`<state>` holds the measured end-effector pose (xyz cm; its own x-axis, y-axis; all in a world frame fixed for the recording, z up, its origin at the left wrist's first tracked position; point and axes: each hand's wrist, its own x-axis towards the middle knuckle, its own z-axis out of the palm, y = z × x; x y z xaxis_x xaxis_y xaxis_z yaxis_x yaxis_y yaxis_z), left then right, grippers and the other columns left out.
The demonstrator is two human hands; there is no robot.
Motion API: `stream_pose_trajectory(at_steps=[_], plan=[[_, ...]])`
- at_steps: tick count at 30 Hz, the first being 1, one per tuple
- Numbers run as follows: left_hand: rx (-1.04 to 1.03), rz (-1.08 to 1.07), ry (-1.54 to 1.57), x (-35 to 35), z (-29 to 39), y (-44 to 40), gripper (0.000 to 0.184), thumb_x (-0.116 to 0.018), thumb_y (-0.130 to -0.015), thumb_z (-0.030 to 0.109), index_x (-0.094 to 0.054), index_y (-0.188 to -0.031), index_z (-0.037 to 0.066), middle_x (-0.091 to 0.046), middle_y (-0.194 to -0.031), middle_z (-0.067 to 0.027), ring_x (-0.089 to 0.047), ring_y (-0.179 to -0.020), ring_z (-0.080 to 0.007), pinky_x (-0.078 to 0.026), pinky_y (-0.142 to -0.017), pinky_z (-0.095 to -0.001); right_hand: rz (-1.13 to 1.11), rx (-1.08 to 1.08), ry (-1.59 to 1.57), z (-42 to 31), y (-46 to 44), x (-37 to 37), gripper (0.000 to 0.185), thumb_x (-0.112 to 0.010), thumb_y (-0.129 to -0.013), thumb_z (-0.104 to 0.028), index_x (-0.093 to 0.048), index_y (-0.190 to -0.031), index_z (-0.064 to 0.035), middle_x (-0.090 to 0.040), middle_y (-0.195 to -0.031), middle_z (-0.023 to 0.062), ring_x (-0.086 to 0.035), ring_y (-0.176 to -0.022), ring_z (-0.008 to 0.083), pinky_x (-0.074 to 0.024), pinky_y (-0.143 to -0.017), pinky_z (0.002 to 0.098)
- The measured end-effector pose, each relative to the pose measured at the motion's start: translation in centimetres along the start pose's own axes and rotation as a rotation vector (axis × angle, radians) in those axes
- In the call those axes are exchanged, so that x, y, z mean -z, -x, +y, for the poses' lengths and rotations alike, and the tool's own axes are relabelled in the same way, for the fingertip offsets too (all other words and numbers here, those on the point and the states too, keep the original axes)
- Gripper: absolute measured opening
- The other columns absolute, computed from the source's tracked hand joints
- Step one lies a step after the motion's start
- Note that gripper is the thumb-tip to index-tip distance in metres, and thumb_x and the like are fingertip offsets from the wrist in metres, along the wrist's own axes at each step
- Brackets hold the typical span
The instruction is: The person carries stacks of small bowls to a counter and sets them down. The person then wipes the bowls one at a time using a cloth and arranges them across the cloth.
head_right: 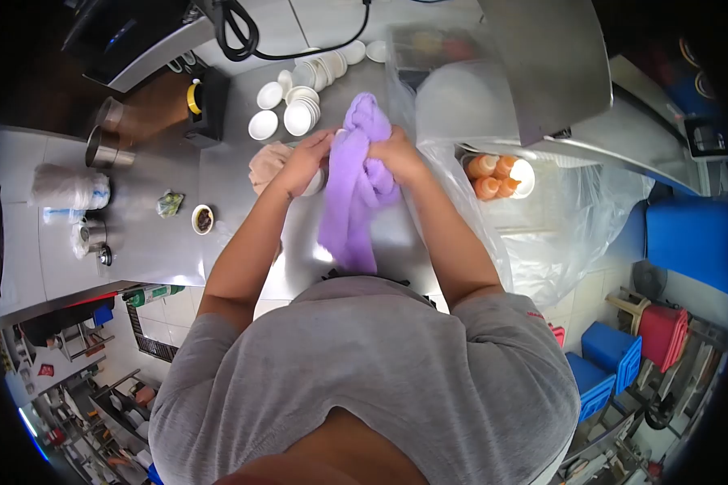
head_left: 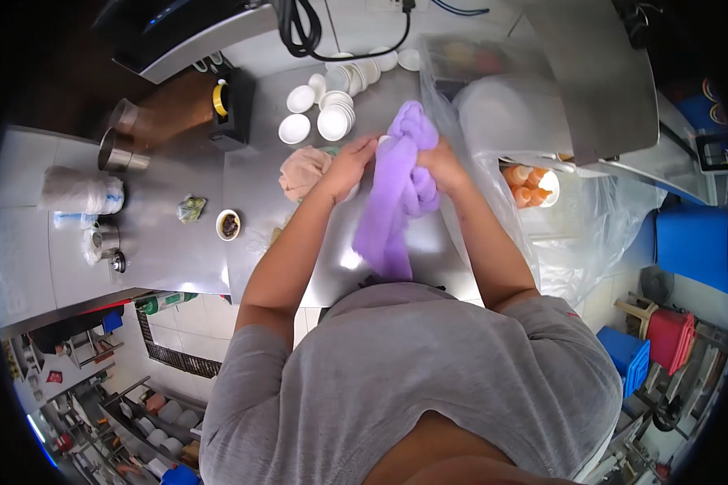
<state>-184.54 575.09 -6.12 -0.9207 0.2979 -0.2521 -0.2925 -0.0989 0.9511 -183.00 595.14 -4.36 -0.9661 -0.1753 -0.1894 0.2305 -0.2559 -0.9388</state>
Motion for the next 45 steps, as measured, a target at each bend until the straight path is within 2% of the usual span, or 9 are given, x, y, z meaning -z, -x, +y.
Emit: stream_pose_trajectory(at_steps=[3, 9, 12, 19, 28, 33, 36, 40, 45], plan=[[0.138, -0.108, 0.319, -3.1, 1.7, 1.2, 0.016, -0.047, -0.099, 0.016, -0.058, -0.107, 0.007, -0.063, -0.096, -0.0043, -0.060, -0.085, -0.0100, -0.050, -0.075, -0.0248, 0.104, 0.051, -0.285, -0.8, 1.4, 0.2, 0.045, -0.071, -0.076, -0.014, -0.057, -0.115, 0.0033, -0.064, -0.108, 0.0119, -0.065, -0.094, 0.0218, -0.0518, -0.079, 0.0309], [0.040, 0.144, 0.261, -7.9, 1.9, 5.4, 0.008, -0.047, -0.097, 0.008, -0.054, -0.100, 0.009, -0.060, -0.091, -0.0014, -0.057, -0.079, -0.0080, -0.049, -0.067, -0.0235, 0.571, 0.733, 0.513, 4.4, 0.6, -3.5, 0.041, -0.069, -0.081, -0.017, -0.056, -0.116, -0.0014, -0.065, -0.105, 0.0128, -0.064, -0.093, 0.0221, -0.0514, -0.078, 0.0337], [-0.078, 0.092, 0.070, -5.6, -0.1, 7.2, 0.007, -0.050, -0.096, 0.011, -0.055, -0.097, 0.006, -0.061, -0.086, -0.0036, -0.058, -0.079, -0.0109, -0.049, -0.070, -0.0260, 0.248, 0.164, -0.144, 5.3, 0.6, -1.9, 0.042, -0.068, -0.082, -0.018, -0.055, -0.117, -0.0005, -0.065, -0.102, 0.0149, -0.063, -0.097, 0.0249, -0.0486, -0.085, 0.0369], [-0.656, 0.217, -1.354, 2.1, -1.4, 9.1, 0.020, -0.063, -0.087, 0.021, -0.063, -0.099, 0.004, -0.066, -0.101, -0.0171, -0.062, -0.094, -0.0371, -0.043, -0.087, -0.0496, 0.654, 0.231, 0.419, 1.7, 0.8, -1.3, 0.051, -0.069, -0.078, -0.022, -0.052, -0.122, -0.0035, -0.065, -0.103, 0.0164, -0.063, -0.099, 0.0298, -0.0471, -0.089, 0.0368], [-0.548, 0.230, -1.800, 3.1, 1.1, -3.5, 0.019, -0.069, -0.078, 0.021, -0.069, -0.092, 0.008, -0.065, -0.091, -0.0099, -0.059, -0.090, -0.0290, -0.039, -0.085, -0.0443, 0.439, 0.219, 0.510, -0.7, 2.1, -1.7, 0.059, -0.070, -0.075, -0.021, -0.050, -0.127, -0.0043, -0.061, -0.116, 0.0174, -0.061, -0.105, 0.0292, -0.0448, -0.092, 0.0364], [-0.446, 0.309, -1.352, 1.7, 2.4, -4.3, 0.017, -0.061, -0.086, 0.020, -0.066, -0.096, 0.007, -0.067, -0.083, -0.0124, -0.060, -0.093, -0.0286, -0.042, -0.083, -0.0416, 0.327, 0.141, 0.287, -0.5, 3.0, 0.7, 0.063, -0.070, -0.078, -0.022, -0.046, -0.132, -0.0029, -0.057, -0.124, 0.0159, -0.055, -0.114, 0.0247, -0.0415, -0.098, 0.0346], [-0.290, 0.192, -0.661, -3.3, 1.5, -1.8, 0.026, -0.058, -0.089, 0.021, -0.059, -0.107, 0.002, -0.067, -0.096, -0.0173, -0.062, -0.098, -0.0321, -0.047, -0.084, -0.0404, 0.424, 0.694, 0.603, 2.5, 1.3, -1.9, 0.059, -0.067, -0.077, -0.015, -0.046, -0.130, 0.0007, -0.052, -0.129, 0.0229, -0.047, -0.124, 0.0336, -0.0379, -0.101, 0.0398], [-0.210, 0.134, -0.192, -6.0, 1.1, 1.2, 0.030, -0.058, -0.088, 0.021, -0.055, -0.108, -0.002, -0.065, -0.098, -0.0244, -0.064, -0.096, -0.0342, -0.048, -0.083, -0.0385, 0.355, 0.514, 0.524, 3.0, -0.7, -2.3, 0.057, -0.068, -0.078, -0.015, -0.048, -0.129, -0.0004, -0.055, -0.124, 0.0203, -0.053, -0.116, 0.0344, -0.0411, -0.099, 0.0415], [-0.143, 0.230, -0.498, -4.5, -1.9, 0.3, 0.021, -0.050, -0.092, 0.012, -0.054, -0.107, -0.001, -0.065, -0.095, -0.0175, -0.062, -0.089, -0.0241, -0.048, -0.079, -0.0350, 0.121, -0.069, -0.173, 3.2, -2.0, -1.0, 0.044, -0.067, -0.080, -0.013, -0.055, -0.122, -0.0035, -0.062, -0.113, 0.0121, -0.063, -0.098, 0.0275, -0.0511, -0.084, 0.0383]])
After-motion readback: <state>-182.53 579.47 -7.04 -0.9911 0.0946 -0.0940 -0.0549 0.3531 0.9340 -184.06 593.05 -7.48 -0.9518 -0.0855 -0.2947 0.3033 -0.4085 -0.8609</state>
